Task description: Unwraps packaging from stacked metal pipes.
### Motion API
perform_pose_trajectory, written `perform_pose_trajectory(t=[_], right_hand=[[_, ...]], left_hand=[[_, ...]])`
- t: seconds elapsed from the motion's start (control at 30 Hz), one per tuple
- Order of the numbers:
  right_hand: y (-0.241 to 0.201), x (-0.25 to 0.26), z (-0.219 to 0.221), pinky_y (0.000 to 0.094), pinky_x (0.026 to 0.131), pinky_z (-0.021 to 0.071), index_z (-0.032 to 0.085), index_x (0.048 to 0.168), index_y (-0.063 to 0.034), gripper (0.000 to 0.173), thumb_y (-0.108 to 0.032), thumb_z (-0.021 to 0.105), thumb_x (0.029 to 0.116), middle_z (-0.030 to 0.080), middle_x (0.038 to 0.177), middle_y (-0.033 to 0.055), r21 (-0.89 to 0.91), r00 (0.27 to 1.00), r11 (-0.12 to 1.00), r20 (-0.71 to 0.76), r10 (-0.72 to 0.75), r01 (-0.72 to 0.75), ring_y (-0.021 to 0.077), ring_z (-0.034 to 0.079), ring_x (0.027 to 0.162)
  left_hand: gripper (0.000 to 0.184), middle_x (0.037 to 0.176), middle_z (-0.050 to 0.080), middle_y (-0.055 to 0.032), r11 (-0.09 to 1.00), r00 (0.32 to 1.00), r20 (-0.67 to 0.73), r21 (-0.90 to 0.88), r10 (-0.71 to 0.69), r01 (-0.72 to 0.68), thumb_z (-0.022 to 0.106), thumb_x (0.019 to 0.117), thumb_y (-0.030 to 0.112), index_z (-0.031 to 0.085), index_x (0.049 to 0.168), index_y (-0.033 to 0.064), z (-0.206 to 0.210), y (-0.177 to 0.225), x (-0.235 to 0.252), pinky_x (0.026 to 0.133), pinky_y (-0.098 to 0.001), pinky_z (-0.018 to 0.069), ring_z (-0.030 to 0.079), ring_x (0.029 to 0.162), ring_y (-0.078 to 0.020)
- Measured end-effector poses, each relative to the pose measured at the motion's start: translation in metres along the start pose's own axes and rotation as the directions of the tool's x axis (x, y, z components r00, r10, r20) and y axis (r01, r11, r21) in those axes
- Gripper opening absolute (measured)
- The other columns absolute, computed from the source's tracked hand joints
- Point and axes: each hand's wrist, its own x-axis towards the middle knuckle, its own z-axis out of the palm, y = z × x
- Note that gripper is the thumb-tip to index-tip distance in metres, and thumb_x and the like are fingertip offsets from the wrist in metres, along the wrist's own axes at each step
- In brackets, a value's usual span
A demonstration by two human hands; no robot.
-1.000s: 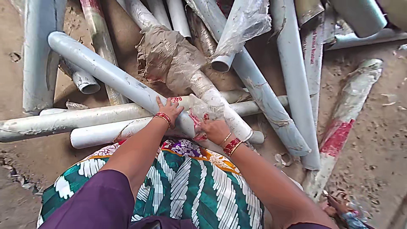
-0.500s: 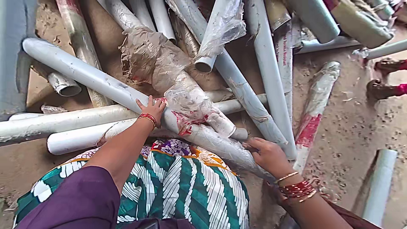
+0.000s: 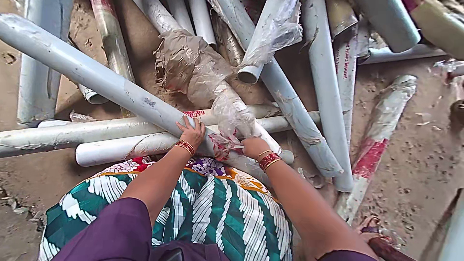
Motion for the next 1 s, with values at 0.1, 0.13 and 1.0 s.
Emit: perform_pose_trajectory(t=[0.1, 0.13, 1.0], right_hand=[[0.006, -0.022, 0.011, 0.0662, 0.084, 0.0498, 0.072, 0.105, 0.0001, 0.023, -0.018, 0.059, 0.0995, 0.07, 0.108, 0.0266, 0.111, 0.995, 0.992, -0.07, 0.067, -0.059, 0.0463, 0.066, 0.107], [0.003, -0.029, 0.011, 0.0654, 0.085, 0.0492, 0.071, 0.105, 0.001, 0.023, -0.018, 0.058, 0.1002, 0.07, 0.106, 0.0267, 0.18, 0.992, 0.981, -0.086, 0.089, -0.072, 0.0457, 0.066, 0.107], [-0.013, -0.126, 0.019, 0.0355, 0.063, 0.042, 0.056, 0.074, -0.0033, 0.044, -0.031, 0.053, 0.1067, 0.047, 0.065, 0.0018, 0.695, 0.895, 0.704, -0.211, 0.393, -0.146, 0.0134, 0.05, 0.063]], left_hand=[[0.068, 0.162, 0.018, -0.0375, 1.0, 1.0, 0.027, -0.015, -0.005, 0.005, 0.053, 0.0997, -0.006, 0.02, 0.16, -0.0037, 0.0, -0.001, -0.003, 0.096, -0.0876, 0.0287, 0.015, 0.144, -0.0687], [0.07, 0.163, 0.016, -0.0362, 1.0, 0.999, 0.035, -0.028, -0.011, 0.012, 0.054, 0.0994, -0.006, 0.019, 0.16, -0.0031, 0.001, -0.005, -0.004, 0.097, -0.0872, 0.0292, 0.014, 0.145, -0.068], [0.098, 0.159, 0.042, -0.0122, 0.957, 0.964, -0.09, -0.132, 0.248, -0.259, 0.092, 0.0688, 0.019, 0.043, 0.154, 0.0271, 0.002, -0.023, 0.03, 0.104, -0.089, 0.0096, 0.025, 0.148, -0.054]])
